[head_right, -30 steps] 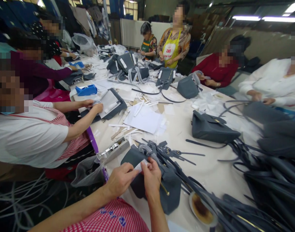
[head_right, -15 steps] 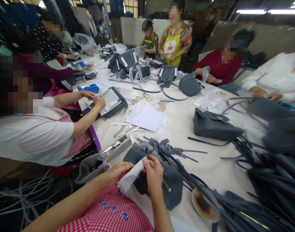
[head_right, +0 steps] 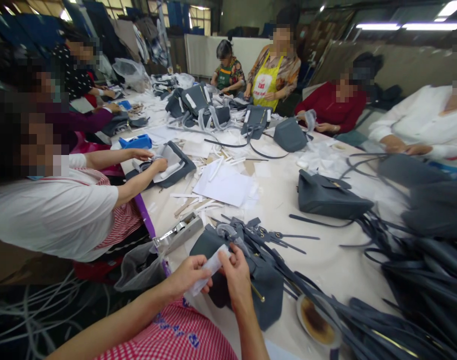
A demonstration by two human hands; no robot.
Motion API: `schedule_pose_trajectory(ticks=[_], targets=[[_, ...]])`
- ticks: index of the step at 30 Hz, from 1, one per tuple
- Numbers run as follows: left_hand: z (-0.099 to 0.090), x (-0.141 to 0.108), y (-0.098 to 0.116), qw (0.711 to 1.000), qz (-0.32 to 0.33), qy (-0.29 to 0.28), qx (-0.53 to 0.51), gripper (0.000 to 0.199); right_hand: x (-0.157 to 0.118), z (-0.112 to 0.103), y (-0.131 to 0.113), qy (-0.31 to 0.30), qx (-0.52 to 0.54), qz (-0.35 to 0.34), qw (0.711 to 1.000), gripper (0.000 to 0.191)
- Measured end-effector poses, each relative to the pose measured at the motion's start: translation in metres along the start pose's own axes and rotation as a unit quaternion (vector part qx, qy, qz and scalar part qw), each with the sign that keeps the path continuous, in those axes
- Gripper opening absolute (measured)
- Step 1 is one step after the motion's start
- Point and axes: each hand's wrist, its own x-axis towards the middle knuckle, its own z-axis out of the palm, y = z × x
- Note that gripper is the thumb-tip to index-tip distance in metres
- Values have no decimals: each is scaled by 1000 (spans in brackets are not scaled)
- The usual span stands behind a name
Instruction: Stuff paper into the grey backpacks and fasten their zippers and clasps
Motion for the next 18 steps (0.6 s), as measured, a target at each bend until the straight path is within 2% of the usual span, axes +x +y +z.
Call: schedule_pose_trajectory(ticks=[3,6,9,11,15,18], targets=[[1,0,-4,999,18,17,36,32,-1,0,2,2,-8,-11,1000,75],[-1,-1,-5,998,26,10,54,30,0,1,5,18,-3,-26,999,62],[-5,0,2,997,37,-24,64,29,1,2,6,9,-4,-35,999,54],[-5,3,8,994,68,-24,86,27,1,2,6,1,-3,-35,999,53],[2,14,18,966,175,61,178,18,1,0,6,-9,3,-39,999,51],[10,19,18,953,209,89,201,17,1,-3,7,-5,-1,-48,999,52]])
